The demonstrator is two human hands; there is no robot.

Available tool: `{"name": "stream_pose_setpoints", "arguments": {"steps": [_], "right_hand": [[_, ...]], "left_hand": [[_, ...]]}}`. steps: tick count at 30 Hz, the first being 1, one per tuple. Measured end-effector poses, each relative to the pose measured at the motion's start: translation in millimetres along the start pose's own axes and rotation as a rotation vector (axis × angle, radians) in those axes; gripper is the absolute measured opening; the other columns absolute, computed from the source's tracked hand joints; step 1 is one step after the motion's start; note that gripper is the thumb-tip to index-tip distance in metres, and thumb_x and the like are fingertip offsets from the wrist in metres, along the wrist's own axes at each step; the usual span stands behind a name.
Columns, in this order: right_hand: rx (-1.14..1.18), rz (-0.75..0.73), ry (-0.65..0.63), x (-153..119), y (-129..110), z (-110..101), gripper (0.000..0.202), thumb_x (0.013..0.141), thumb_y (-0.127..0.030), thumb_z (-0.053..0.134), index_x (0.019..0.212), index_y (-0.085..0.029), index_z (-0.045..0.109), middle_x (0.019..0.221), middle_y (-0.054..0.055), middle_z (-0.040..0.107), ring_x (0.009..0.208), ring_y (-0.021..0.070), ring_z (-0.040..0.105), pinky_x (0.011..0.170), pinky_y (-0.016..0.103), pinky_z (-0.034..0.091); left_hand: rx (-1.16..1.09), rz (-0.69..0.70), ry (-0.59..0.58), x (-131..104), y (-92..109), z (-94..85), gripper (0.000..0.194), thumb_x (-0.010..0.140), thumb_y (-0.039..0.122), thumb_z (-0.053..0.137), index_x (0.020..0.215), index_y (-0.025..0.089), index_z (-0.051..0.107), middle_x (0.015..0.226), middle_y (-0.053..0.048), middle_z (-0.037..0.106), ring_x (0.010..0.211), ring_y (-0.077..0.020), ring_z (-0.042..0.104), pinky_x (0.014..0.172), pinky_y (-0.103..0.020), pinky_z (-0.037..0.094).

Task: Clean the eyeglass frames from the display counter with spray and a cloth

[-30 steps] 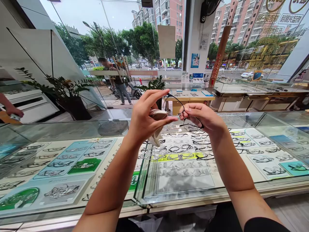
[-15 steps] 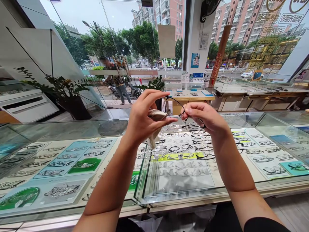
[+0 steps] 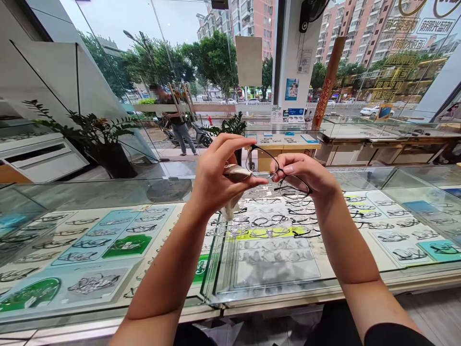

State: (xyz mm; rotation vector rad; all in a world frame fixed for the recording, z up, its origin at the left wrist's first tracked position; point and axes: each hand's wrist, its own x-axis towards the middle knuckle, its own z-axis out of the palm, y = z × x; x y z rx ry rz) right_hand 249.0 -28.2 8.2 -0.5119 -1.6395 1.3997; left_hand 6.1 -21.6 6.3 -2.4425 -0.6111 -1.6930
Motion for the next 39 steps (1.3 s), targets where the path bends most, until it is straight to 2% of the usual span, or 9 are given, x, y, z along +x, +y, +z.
{"name": "stream_pose_setpoints", "arguments": {"steps": [7,11,14,16,18,21,24,30,39], "right_hand": [[0.035,-0.048,-0.011,2.4,5.0,-3.6,0.016,0.076,-0.031,0.085,0.077,-0.018,0.077,0.081,0.006,0.074,0.069,0.0128,0.065,0.061,0.022,0.051],[0.031,-0.045,-0.007,1.6,5.6,-4.0,0.017,0.077,-0.033,0.085,0.078,-0.018,0.077,0.082,0.006,0.075,0.063,0.0109,0.06,0.043,0.02,0.033],[0.028,-0.051,-0.01,1.6,7.6,-5.6,0.017,0.079,-0.034,0.084,0.079,-0.019,0.075,0.083,0.005,0.074,0.059,0.0093,0.054,0.039,0.022,0.021],[0.025,-0.054,-0.012,2.3,10.0,-7.4,0.018,0.079,-0.035,0.084,0.081,-0.02,0.074,0.084,0.004,0.074,0.055,0.0081,0.048,0.039,0.023,0.019],[0.022,-0.062,-0.012,3.4,12.7,-9.0,0.02,0.079,-0.036,0.084,0.082,-0.02,0.073,0.085,0.003,0.073,0.055,0.0084,0.048,0.041,0.023,0.026],[0.023,-0.089,-0.01,4.9,15.5,-9.8,0.023,0.077,-0.037,0.086,0.08,-0.021,0.07,0.086,0.003,0.071,0.066,0.0123,0.058,0.052,0.024,0.041],[0.033,-0.107,-0.011,5.9,16.5,-8.9,0.023,0.077,-0.036,0.086,0.079,-0.021,0.069,0.085,0.002,0.069,0.072,0.0138,0.061,0.061,0.026,0.047],[0.069,-0.14,-0.024,7.6,17.1,-7.3,0.018,0.077,-0.032,0.085,0.076,-0.021,0.071,0.085,0.001,0.069,0.076,0.0136,0.061,0.073,0.027,0.049],[0.04,-0.15,-0.005,8.0,19.2,-9.1,0.017,0.078,-0.034,0.086,0.077,-0.022,0.073,0.087,0.002,0.069,0.075,0.0151,0.055,0.063,0.027,0.042]], "left_hand": [[0.03,0.046,0.019,0.0,-2.0,0.5,0.07,0.076,0.061,0.092,0.132,0.025,0.07,0.121,-0.009,0.069,0.064,-0.009,0.05,0.058,-0.027,0.051],[0.054,0.061,0.02,0.2,-2.0,0.6,0.071,0.076,0.062,0.091,0.133,0.025,0.07,0.121,-0.008,0.068,0.063,-0.0091,0.05,0.056,-0.027,0.05],[0.041,0.072,0.025,0.6,-1.3,0.8,0.07,0.077,0.061,0.091,0.132,0.025,0.07,0.12,-0.008,0.068,0.064,-0.0088,0.05,0.056,-0.026,0.049],[0.023,0.077,0.026,0.7,-1.0,0.8,0.069,0.077,0.06,0.091,0.132,0.025,0.07,0.12,-0.008,0.068,0.063,-0.0082,0.049,0.055,-0.026,0.049],[0.014,0.072,0.027,0.7,-0.8,0.7,0.069,0.077,0.06,0.091,0.132,0.025,0.07,0.12,-0.008,0.068,0.063,-0.0078,0.049,0.055,-0.025,0.048],[0.023,0.062,0.027,0.4,-0.8,0.3,0.07,0.077,0.062,0.091,0.132,0.025,0.07,0.12,-0.008,0.068,0.063,-0.0083,0.049,0.054,-0.025,0.048],[0.036,0.055,0.018,0.2,-0.7,-0.2,0.07,0.077,0.063,0.09,0.132,0.025,0.069,0.12,-0.008,0.067,0.064,-0.0086,0.049,0.053,-0.026,0.047],[0.028,0.074,0.03,0.9,0.8,-0.6,0.069,0.077,0.062,0.09,0.131,0.024,0.07,0.117,-0.008,0.068,0.065,-0.0094,0.05,0.055,-0.026,0.048],[0.034,0.041,0.026,0.5,0.5,-1.0,0.072,0.076,0.066,0.089,0.131,0.024,0.07,0.119,-0.008,0.068,0.066,-0.0103,0.05,0.057,-0.027,0.049]]}}
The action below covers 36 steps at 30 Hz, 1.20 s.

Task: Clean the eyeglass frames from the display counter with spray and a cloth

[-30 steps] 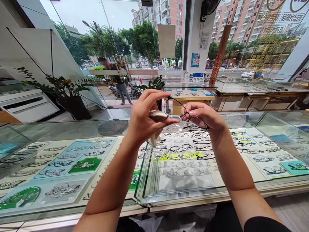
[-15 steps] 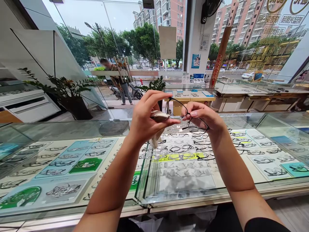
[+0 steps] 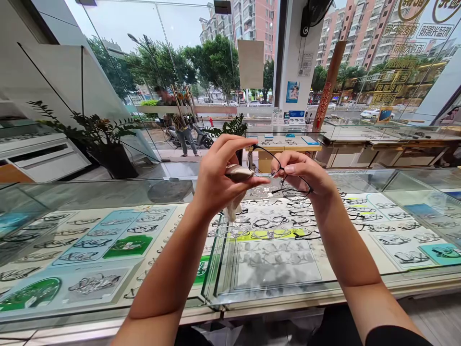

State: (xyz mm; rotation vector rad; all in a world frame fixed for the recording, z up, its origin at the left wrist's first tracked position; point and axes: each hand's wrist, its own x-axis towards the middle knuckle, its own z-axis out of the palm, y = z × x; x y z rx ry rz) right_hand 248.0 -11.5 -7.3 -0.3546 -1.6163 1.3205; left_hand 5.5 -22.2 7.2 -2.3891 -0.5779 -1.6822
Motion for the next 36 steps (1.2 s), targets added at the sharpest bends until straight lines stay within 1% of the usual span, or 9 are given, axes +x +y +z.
{"name": "stream_pose_setpoints", "arguments": {"steps": [6,15,18,21,26,29,31,33,36], "right_hand": [[-0.011,-0.004,0.012,0.4,-1.6,1.3,0.019,0.076,-0.035,0.087,0.076,-0.022,0.073,0.085,0.002,0.068,0.073,0.0142,0.054,0.06,0.026,0.04],[-0.024,-0.05,0.024,1.4,-6.5,7.0,0.019,0.074,-0.031,0.087,0.075,-0.023,0.07,0.083,0.001,0.065,0.077,0.0148,0.058,0.069,0.027,0.047],[-0.035,-0.07,0.072,0.2,-12.2,9.4,0.02,0.07,-0.026,0.086,0.075,-0.024,0.067,0.079,0.0,0.061,0.074,0.0153,0.054,0.062,0.027,0.045],[-0.046,-0.092,0.12,-2.4,-16.5,8.8,0.015,0.074,-0.03,0.079,0.076,-0.024,0.065,0.079,0.001,0.059,0.074,0.0166,0.052,0.058,0.027,0.043],[-0.081,-0.139,0.196,-4.5,-18.7,4.6,0.01,0.077,-0.031,0.066,0.073,-0.024,0.06,0.081,0.002,0.055,0.081,0.0178,0.054,0.07,0.03,0.049],[-0.116,-0.203,0.283,-4.2,-19.3,1.2,0.015,0.08,-0.033,0.063,0.072,-0.025,0.053,0.082,0.002,0.052,0.082,0.0179,0.053,0.078,0.033,0.05],[-0.176,-0.245,0.352,-4.1,-20.2,-1.9,0.018,0.08,-0.036,0.063,0.073,-0.026,0.049,0.082,0.002,0.049,0.082,0.0187,0.052,0.08,0.034,0.051],[-0.241,-0.283,0.413,-4.0,-21.1,-4.9,0.018,0.079,-0.036,0.063,0.074,-0.027,0.048,0.083,0.001,0.048,0.082,0.0191,0.052,0.081,0.036,0.052],[-0.317,-0.365,0.468,-3.7,-20.7,-6.1,0.014,0.075,-0.031,0.064,0.076,-0.027,0.05,0.081,0.001,0.05,0.082,0.0194,0.054,0.083,0.036,0.052]], "left_hand": [[0.013,-0.007,0.001,0.3,0.8,-0.5,0.071,0.076,0.065,0.09,0.131,0.025,0.07,0.119,-0.008,0.068,0.065,-0.0107,0.051,0.059,-0.029,0.051],[0.012,-0.007,0.002,0.0,1.1,-0.2,0.07,0.076,0.064,0.091,0.131,0.026,0.07,0.119,-0.009,0.068,0.066,-0.0107,0.051,0.057,-0.028,0.05],[0.036,-0.003,-0.008,-0.3,0.0,0.0,0.071,0.076,0.065,0.09,0.131,0.026,0.07,0.119,-0.009,0.068,0.068,-0.0115,0.053,0.056,-0.028,0.05],[0.048,0.001,0.014,-0.4,-1.9,-0.7,0.069,0.077,0.064,0.089,0.131,0.026,0.07,0.119,-0.008,0.068,0.066,-0.0103,0.051,0.056,-0.03,0.049],[0.047,0.007,0.132,-0.2,-5.2,-7.3,0.072,0.074,0.072,0.088,0.129,0.03,0.07,0.119,-0.005,0.066,0.065,-0.0089,0.049,0.053,-0.031,0.045],[0.11,-0.028,0.183,-0.5,-6.5,-13.9,0.069,0.078,0.077,0.081,0.129,0.032,0.067,0.119,-0.004,0.062,0.068,-0.0095,0.05,0.053,-0.033,0.041],[0.139,-0.003,0.245,-1.1,-7.0,-17.1,0.07,0.08,0.079,0.078,0.13,0.031,0.066,0.119,-0.003,0.059,0.07,-0.009,0.05,0.053,-0.032,0.038],[0.168,-0.007,0.32,-2.4,-6.4,-17.8,0.07,0.081,0.077,0.079,0.131,0.03,0.065,0.121,-0.002,0.058,0.074,-0.0097,0.051,0.054,-0.033,0.036],[0.219,-0.05,0.416,-5.4,-2.9,-13.7,0.069,0.085,0.074,0.078,0.134,0.028,0.06,0.125,-0.003,0.058,0.09,-0.016,0.056,0.057,-0.035,0.04]]}}
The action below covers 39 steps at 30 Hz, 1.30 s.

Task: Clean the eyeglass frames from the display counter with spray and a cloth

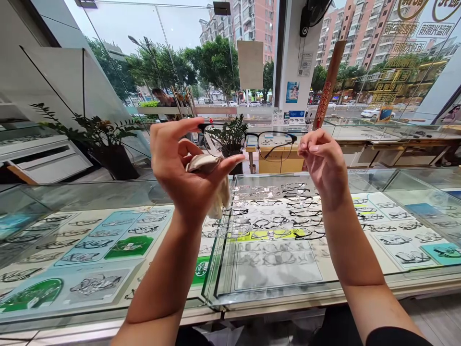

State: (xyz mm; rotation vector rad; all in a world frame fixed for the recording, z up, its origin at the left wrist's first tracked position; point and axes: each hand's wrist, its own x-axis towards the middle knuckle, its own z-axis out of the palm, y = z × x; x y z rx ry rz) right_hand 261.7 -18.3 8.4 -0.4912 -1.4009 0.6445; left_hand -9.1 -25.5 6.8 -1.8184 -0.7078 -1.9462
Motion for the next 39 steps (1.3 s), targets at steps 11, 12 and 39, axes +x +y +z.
{"name": "stream_pose_setpoints", "arguments": {"steps": [11,12,39], "right_hand": [[-0.446,-0.253,0.055,-22.2,-12.6,23.2,0.046,0.082,-0.042,0.077,0.126,-0.034,0.065,0.127,0.005,0.069,0.114,0.0284,0.065,0.098,0.046,0.055],[-0.473,-0.267,0.056,-23.5,-14.4,24.3,0.048,0.082,-0.043,0.079,0.127,-0.034,0.065,0.128,0.006,0.069,0.114,0.0291,0.066,0.098,0.047,0.055],[-0.522,-0.269,0.094,-26.5,-17.4,30.6,0.039,0.086,-0.05,0.085,0.116,-0.031,0.067,0.113,0.005,0.07,0.102,0.0257,0.066,0.097,0.044,0.055]], "left_hand": [[0.034,-0.1,0.007,-4.1,19.0,5.1,0.062,0.091,0.081,0.064,0.128,0.031,0.063,0.12,-0.004,0.067,0.108,-0.0251,0.065,0.062,-0.04,0.055],[0.026,-0.119,0.004,-3.1,20.4,5.0,0.06,0.09,0.079,0.067,0.127,0.032,0.064,0.119,-0.004,0.067,0.108,-0.025,0.066,0.062,-0.041,0.056],[0.091,-0.015,-0.108,-8.2,8.6,2.9,0.067,0.088,0.073,0.074,0.142,0.038,0.054,0.125,-0.008,0.065,0.112,-0.0284,0.067,0.064,-0.042,0.058]]}}
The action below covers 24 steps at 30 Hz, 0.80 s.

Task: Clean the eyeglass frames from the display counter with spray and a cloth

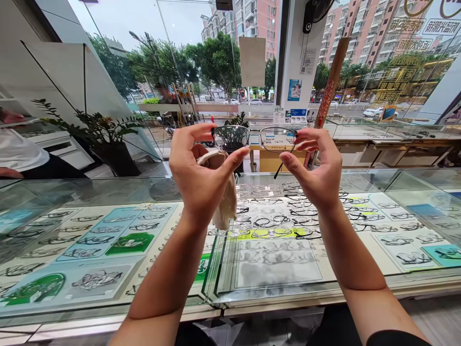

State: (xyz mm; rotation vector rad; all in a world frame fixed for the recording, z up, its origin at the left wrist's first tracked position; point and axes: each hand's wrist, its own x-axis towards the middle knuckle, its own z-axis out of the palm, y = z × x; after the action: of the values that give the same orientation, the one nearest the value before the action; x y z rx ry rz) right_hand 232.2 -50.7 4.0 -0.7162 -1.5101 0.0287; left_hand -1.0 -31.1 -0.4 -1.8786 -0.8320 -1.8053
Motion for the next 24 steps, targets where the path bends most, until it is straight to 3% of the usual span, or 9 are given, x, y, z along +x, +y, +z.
{"name": "stream_pose_setpoints", "arguments": {"steps": [6,11,24], "right_hand": [[-0.039,-0.031,0.009,0.1,3.1,0.8,0.038,0.088,-0.051,0.083,0.117,-0.03,0.068,0.11,0.004,0.072,0.099,0.0241,0.068,0.093,0.043,0.056],[-0.078,-0.088,0.05,2.2,11.8,0.2,0.042,0.087,-0.053,0.083,0.118,-0.029,0.068,0.108,0.004,0.073,0.095,0.0229,0.069,0.089,0.043,0.057],[-0.126,-0.117,0.057,2.6,6.6,0.0,0.042,0.089,-0.051,0.083,0.12,-0.027,0.068,0.11,0.004,0.073,0.095,0.0225,0.069,0.088,0.042,0.058]], "left_hand": [[-0.071,-0.145,0.003,4.4,3.2,-1.5,0.06,0.085,0.073,0.078,0.13,0.034,0.066,0.122,-0.007,0.068,0.109,-0.0283,0.068,0.071,-0.044,0.06],[-0.125,-0.263,-0.068,8.9,4.2,-6.3,0.062,0.081,0.074,0.081,0.126,0.032,0.073,0.121,-0.008,0.071,0.111,-0.0294,0.07,0.07,-0.042,0.058],[-0.099,-0.317,-0.095,12.1,3.2,-15.2,0.058,0.082,0.064,0.086,0.127,0.029,0.076,0.117,-0.007,0.075,0.086,-0.0238,0.07,0.06,-0.04,0.052]]}}
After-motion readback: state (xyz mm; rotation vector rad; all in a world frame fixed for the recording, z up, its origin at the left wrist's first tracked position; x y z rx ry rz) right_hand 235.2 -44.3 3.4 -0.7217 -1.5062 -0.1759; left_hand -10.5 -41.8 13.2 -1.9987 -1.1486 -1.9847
